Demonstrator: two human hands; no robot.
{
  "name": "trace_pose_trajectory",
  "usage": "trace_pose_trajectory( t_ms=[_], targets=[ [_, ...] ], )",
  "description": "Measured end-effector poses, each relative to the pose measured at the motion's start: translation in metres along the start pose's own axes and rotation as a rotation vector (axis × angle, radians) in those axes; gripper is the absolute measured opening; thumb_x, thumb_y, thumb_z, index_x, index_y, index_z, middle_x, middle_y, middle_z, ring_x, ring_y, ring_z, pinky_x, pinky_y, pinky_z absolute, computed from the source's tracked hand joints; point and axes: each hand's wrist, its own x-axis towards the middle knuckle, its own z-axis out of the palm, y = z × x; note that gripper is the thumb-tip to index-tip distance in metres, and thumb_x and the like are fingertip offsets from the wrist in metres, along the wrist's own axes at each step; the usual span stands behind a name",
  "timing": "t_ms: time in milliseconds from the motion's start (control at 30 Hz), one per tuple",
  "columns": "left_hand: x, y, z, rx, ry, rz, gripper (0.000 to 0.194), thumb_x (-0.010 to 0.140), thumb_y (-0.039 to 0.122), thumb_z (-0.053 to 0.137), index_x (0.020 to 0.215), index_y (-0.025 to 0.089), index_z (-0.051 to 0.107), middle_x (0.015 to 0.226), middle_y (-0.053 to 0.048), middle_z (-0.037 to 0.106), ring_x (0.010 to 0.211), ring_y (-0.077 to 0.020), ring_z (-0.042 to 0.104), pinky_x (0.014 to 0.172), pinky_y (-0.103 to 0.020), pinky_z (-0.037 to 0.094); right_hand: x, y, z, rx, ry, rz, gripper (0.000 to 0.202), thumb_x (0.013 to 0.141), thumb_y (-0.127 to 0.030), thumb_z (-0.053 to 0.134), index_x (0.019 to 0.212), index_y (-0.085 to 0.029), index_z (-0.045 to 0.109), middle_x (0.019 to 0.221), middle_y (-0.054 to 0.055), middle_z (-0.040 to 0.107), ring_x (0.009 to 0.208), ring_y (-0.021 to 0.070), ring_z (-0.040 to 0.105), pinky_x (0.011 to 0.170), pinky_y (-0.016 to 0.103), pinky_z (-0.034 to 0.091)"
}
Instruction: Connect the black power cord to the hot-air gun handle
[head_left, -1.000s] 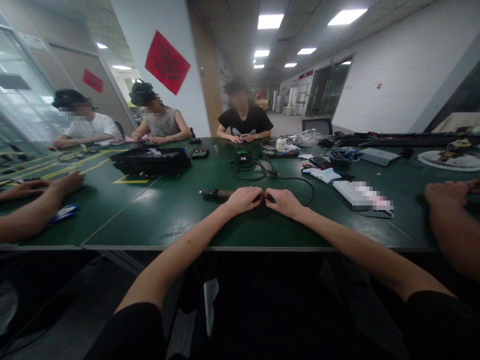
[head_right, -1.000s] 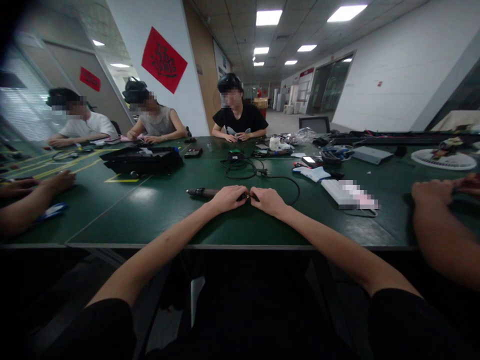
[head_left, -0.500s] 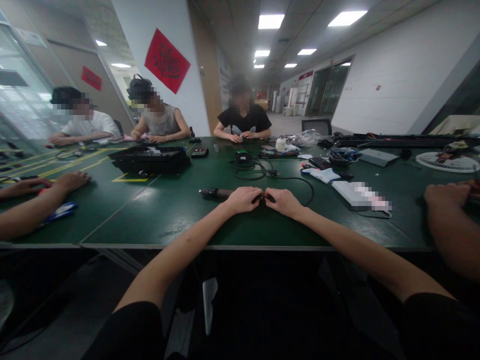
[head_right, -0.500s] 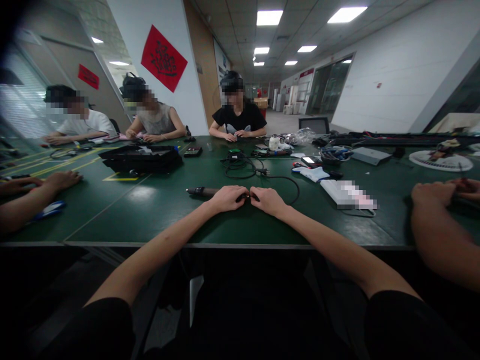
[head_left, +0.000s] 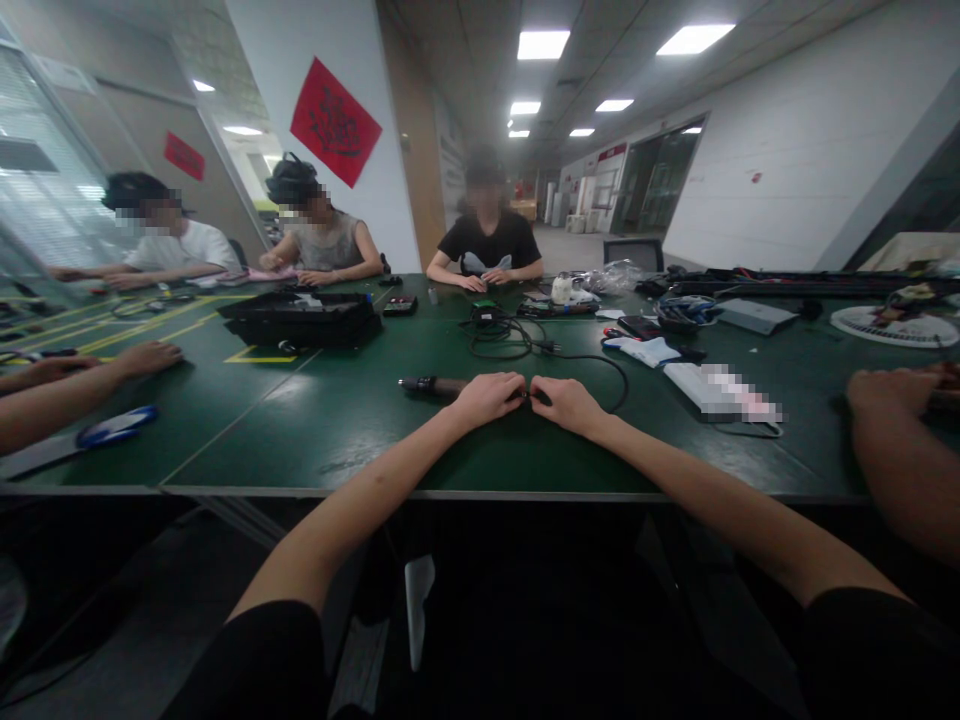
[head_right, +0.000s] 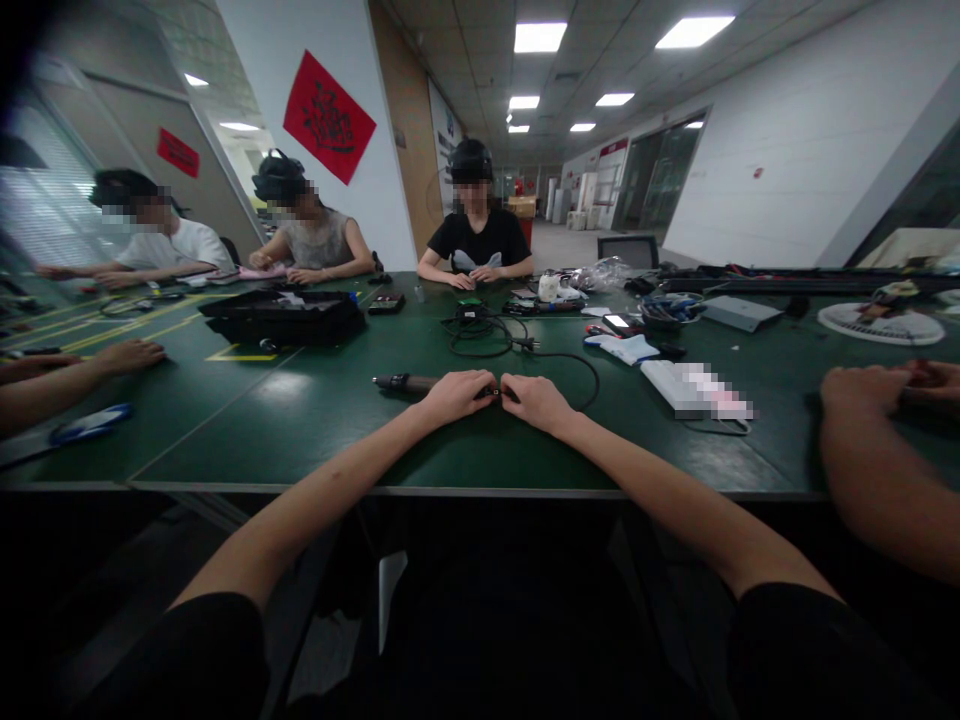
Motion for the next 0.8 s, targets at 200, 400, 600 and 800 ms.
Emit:
trace_pose_trajectory(
  t_ms=[200, 400, 600, 800],
  targets=[
    [0.0002, 0.0019, -0.0008, -0.001, -0.004, 0.006, 0.020, 0.099, 0.031, 0.055, 0.117, 0.023, 0.060, 0.111, -0.006, 0.070, 0.103, -0.0230, 0.068, 0.087, -0.034, 0.051, -0.0005, -0.0014, -0.0011, 0.008, -0.001, 0.010, 0.004, 0.097, -0.024, 0.062, 0.100, -0.022, 0.061, 0.091, 0.003, 0.071, 0.078, 0.0187, 0.063, 0.072, 0.027, 0.037],
    [-0.0008, 0.0024, -0.0005, 0.003, 0.022, 0.013, 0.021, 0.100, 0.036, 0.055, 0.116, 0.023, 0.059, 0.109, -0.005, 0.070, 0.101, -0.0229, 0.068, 0.086, -0.034, 0.050, -0.0005, -0.0012, -0.0009, -0.003, -0.002, 0.017, 0.005, 0.097, -0.024, 0.061, 0.102, -0.022, 0.061, 0.091, 0.004, 0.071, 0.079, 0.0193, 0.064, 0.072, 0.027, 0.037],
    [-0.0004, 0.0026, -0.0003, 0.016, 0.025, -0.011, 0.018, 0.102, 0.035, 0.053, 0.113, 0.023, 0.059, 0.108, -0.005, 0.070, 0.102, -0.0225, 0.067, 0.086, -0.034, 0.050, 0.0000, -0.0004, 0.0003, -0.016, -0.007, 0.014, 0.003, 0.097, -0.025, 0.061, 0.099, -0.022, 0.061, 0.090, 0.003, 0.070, 0.077, 0.0189, 0.063, 0.072, 0.027, 0.037],
    [-0.0011, 0.0037, -0.0005, 0.024, 0.024, 0.025, 0.020, 0.099, 0.031, 0.055, 0.117, 0.023, 0.059, 0.112, -0.005, 0.070, 0.104, -0.0230, 0.067, 0.088, -0.035, 0.050, 0.0000, -0.0003, 0.0004, -0.018, -0.003, 0.007, 0.004, 0.098, -0.025, 0.060, 0.101, -0.022, 0.060, 0.091, 0.004, 0.070, 0.080, 0.0198, 0.064, 0.072, 0.027, 0.037]
  ],
)
